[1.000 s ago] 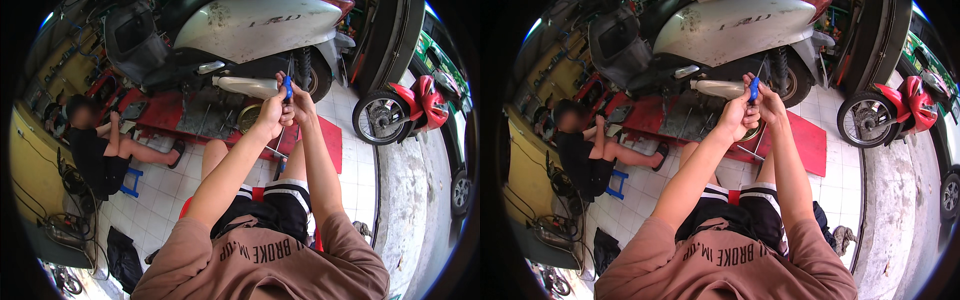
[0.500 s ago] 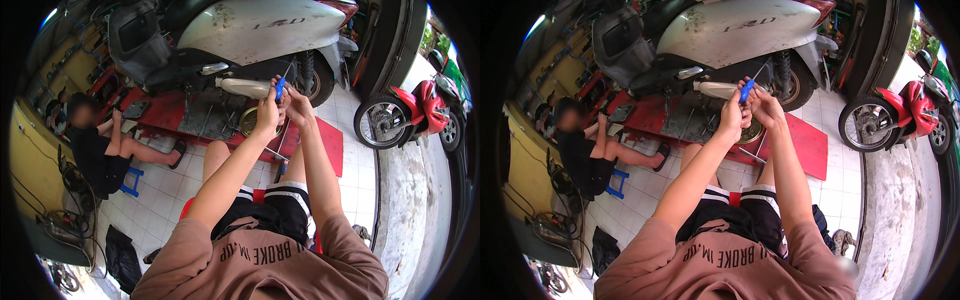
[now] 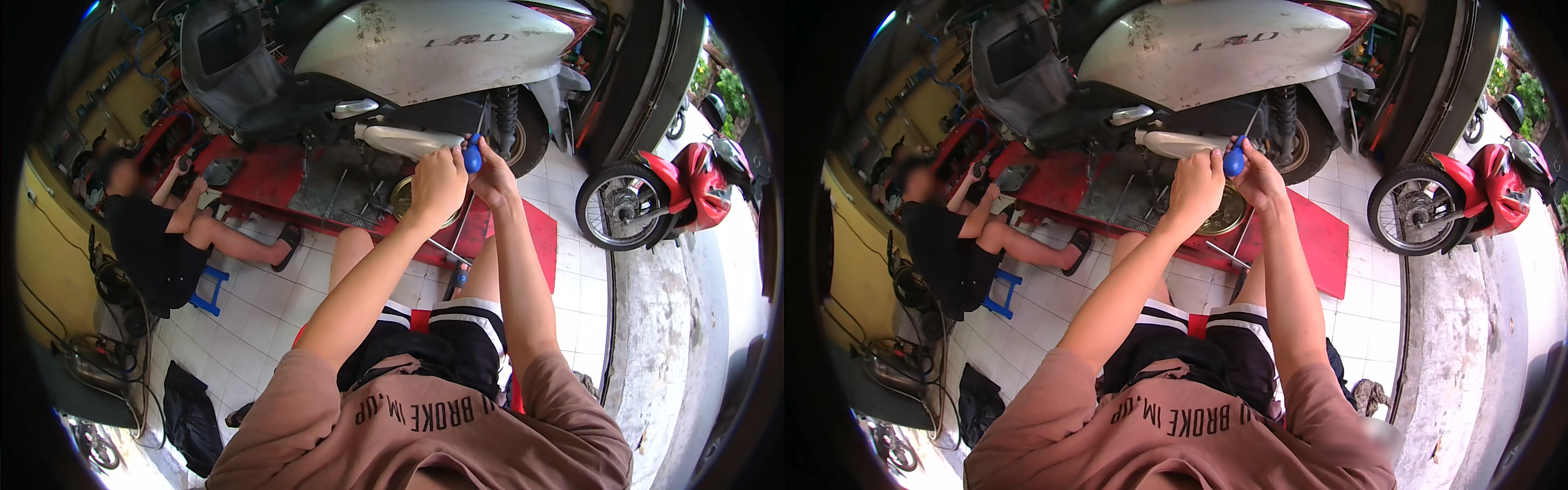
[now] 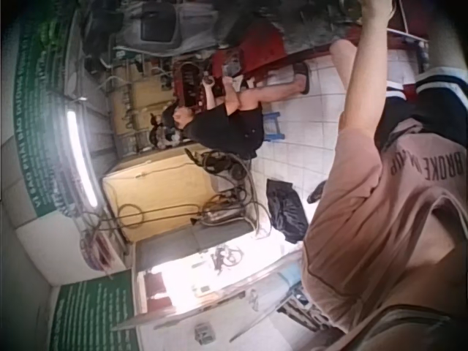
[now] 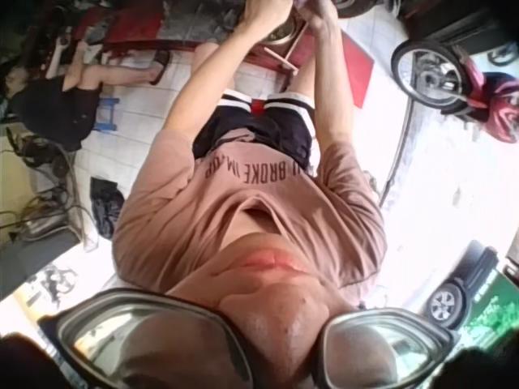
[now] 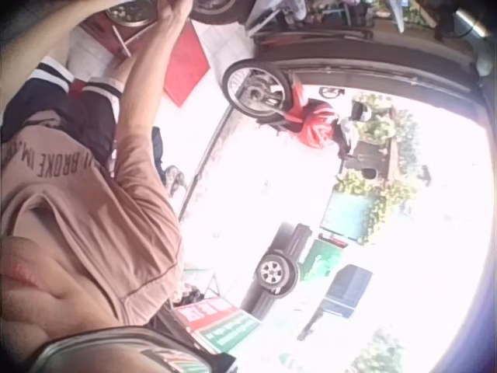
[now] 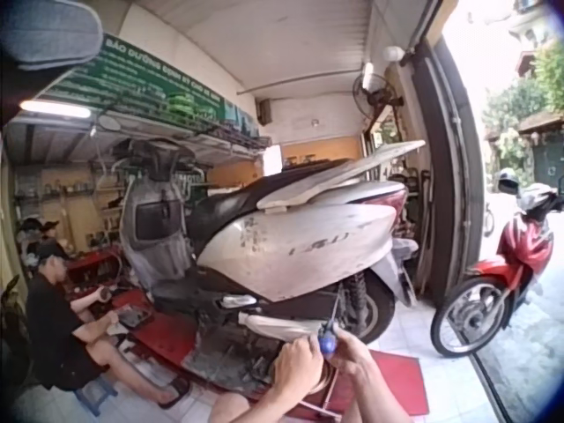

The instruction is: The person sits on a stool in a workshop and uses a screwdriver and a wrench to work on the engine area of a white scooter. They repeatedly tighten and loosen bolts on the engine casing while another person works in the background.

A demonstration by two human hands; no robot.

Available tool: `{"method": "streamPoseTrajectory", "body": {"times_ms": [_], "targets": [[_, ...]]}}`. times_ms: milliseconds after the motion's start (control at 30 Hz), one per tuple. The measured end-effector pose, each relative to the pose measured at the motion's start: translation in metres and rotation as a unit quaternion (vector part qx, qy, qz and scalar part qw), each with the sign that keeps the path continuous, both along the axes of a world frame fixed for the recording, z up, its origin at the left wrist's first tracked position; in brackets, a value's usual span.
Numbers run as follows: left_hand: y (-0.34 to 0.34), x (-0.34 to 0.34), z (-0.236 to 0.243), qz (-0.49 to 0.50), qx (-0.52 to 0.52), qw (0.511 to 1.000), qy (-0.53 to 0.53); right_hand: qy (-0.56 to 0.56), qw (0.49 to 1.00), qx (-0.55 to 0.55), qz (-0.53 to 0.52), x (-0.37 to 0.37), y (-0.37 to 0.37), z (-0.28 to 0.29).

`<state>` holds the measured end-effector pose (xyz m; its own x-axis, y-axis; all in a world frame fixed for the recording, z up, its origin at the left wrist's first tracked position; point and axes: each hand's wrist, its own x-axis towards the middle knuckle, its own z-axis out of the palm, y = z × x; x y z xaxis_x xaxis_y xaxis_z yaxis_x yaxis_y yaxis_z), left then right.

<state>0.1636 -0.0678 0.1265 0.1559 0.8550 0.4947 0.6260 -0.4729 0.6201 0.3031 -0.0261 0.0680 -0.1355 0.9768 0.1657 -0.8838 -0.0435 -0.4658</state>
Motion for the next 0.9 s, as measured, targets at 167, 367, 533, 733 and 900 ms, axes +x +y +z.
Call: {"method": "streamPoseTrajectory", "body": {"times_ms": [167, 367, 533, 733, 900], "targets": [[-0.020, 0.006, 0.010, -0.042, 0.035, 0.997, 0.054, -0.074, 0.997, -0.018, -0.013, 0.017, -0.010, 0.008], [-0.021, 0.013, 0.009, -0.015, 0.035, 0.992, 0.118, -0.053, 0.999, 0.006, -0.004, 0.014, -0.012, 0.014], [0.033, 0.010, -0.041, -0.056, -0.120, 0.979, -0.158, -0.017, 0.996, 0.080, 0.036, -0.007, -0.012, 0.016], [0.018, -0.016, -0.007, -0.129, -0.270, 0.933, -0.200, -0.004, 0.999, 0.027, 0.020, -0.011, 0.007, -0.002], [-0.013, -0.020, 0.015, -0.011, 0.046, 0.987, 0.151, -0.044, 0.999, -0.020, 0.014, -0.008, 0.000, 0.004]]}}
